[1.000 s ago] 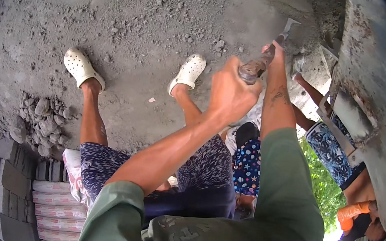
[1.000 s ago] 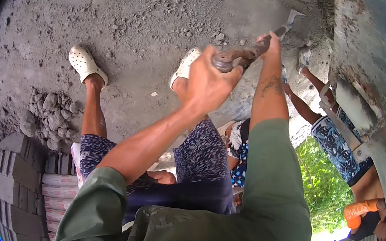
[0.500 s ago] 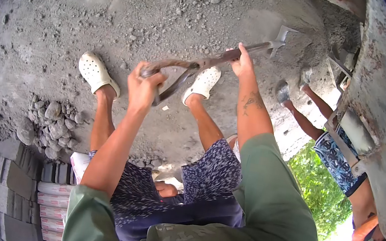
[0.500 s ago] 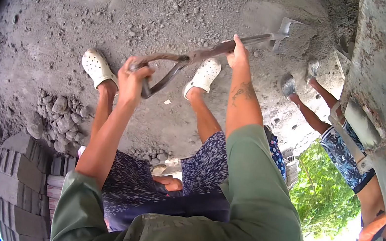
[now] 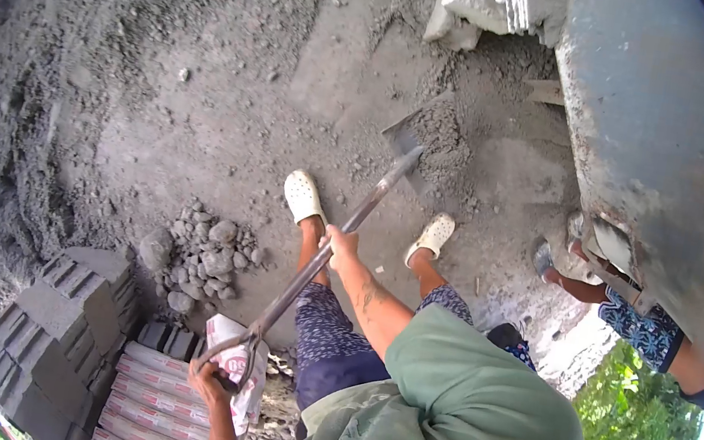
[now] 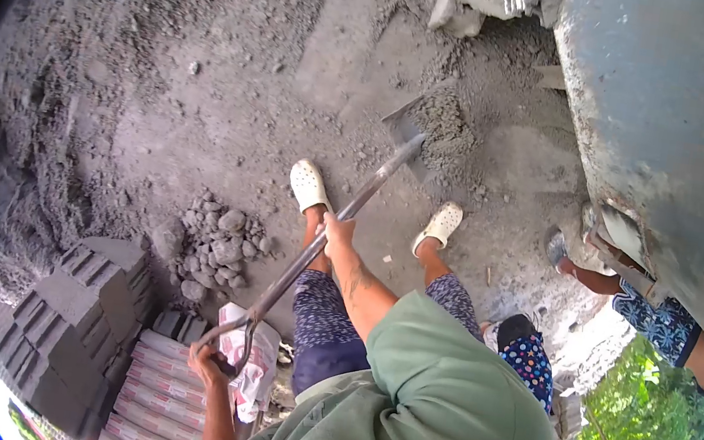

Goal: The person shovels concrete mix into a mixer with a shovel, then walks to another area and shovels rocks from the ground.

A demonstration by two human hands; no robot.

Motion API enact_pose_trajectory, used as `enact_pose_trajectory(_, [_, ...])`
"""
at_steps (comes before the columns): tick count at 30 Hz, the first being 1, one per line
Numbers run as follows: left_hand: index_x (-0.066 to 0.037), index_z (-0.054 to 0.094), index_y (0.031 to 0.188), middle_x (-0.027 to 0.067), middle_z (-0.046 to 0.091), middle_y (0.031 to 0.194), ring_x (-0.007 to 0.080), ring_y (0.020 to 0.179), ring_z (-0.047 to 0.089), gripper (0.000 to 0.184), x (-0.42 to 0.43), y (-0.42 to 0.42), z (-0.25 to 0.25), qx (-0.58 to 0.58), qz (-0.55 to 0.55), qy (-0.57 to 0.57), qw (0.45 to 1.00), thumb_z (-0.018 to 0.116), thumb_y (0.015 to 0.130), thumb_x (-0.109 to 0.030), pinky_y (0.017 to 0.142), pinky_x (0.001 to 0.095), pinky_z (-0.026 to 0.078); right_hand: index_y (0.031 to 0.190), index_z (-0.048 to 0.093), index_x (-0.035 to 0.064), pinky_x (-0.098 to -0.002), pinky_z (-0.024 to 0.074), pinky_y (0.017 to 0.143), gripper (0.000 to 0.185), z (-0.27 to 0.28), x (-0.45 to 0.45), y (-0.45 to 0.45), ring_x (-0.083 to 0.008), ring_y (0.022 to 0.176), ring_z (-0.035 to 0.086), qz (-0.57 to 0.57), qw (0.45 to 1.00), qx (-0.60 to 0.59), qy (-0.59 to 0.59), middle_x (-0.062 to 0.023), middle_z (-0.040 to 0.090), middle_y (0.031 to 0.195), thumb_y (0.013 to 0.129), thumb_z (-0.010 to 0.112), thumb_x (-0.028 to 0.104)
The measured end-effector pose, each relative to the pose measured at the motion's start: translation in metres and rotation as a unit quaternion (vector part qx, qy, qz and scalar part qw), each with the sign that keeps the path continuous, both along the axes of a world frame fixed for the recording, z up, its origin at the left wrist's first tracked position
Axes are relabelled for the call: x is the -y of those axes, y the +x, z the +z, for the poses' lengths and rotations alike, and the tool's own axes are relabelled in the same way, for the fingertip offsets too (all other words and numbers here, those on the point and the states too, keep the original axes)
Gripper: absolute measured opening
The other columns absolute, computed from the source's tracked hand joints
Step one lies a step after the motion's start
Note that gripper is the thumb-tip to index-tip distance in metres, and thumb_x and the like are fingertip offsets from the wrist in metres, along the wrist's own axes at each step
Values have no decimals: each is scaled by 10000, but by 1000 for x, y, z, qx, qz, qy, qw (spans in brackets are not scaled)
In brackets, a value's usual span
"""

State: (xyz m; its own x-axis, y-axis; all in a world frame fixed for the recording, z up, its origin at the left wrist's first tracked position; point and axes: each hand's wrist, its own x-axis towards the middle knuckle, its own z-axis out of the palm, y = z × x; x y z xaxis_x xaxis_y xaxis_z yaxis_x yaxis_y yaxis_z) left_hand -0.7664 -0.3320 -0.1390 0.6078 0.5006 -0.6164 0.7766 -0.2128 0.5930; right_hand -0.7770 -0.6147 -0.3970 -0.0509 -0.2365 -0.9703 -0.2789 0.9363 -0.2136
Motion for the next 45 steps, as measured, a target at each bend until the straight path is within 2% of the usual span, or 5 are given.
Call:
enact_pose_trajectory(8, [0, 472, 671, 78, 479, 487, 169, 373, 456, 112, -74, -144, 34, 224, 172, -47, 958, 486, 627, -102, 382, 256, 369, 908, 396, 1, -295, 434, 382, 281, 245, -20, 123, -156, 444, 506, 147, 950, 271, -55, -70, 493, 606, 735, 613, 44])
enact_pose_trajectory(19, [-38, 457, 813, 95, 548, 782, 141, 675, 514, 216, 192, -25, 117, 509, -74, -265, 815, 651, 718, -25, 599, 254, 431, 783, 429, 51, -243, 439, 361, 135, 541, 247, 155, -110, 393, 468, 64, 775, 495, -388, -25, 464, 533, 777, 559, 83])
enact_pose_trajectory(33, [-23, 446, 626, 58, 426, 535, 148, 403, 411, 107, -34, -50, 124, 345, 7, 33, 938, 499, 666, -107, 431, 266, 375, 874, 423, 6, -363, 482, 450, 234, 299, 0, 168, -210, 516, 563, 210, 919, 330, -35, -95, 530, 636, 736, 607, 49])
enact_pose_trajectory(36, [-11, 417, 614, 44, 390, 484, 131, 406, 389, 131, -62, -8, 147, 336, -209, 182, 900, 499, 642, -109, 417, 237, 322, 863, 454, 3, -383, 493, 480, 201, 202, -34, 127, -232, 562, 580, 190, 946, 245, 90, -95, 537, 664, 751, 611, 58])
enact_pose_trajectory(45, [-19, 444, 1189, 23, 502, 645, 81, 460, 436, 548, 147, 183, -9, 18, -338, -176, 924, 661, 699, -132, 428, 206, 378, 856, 492, -4, -372, 537, 574, 167, -30, 109, 62, -229, 671, 574, -29, 993, 113, -10, -97, 524, 772, 819, 583, 132])
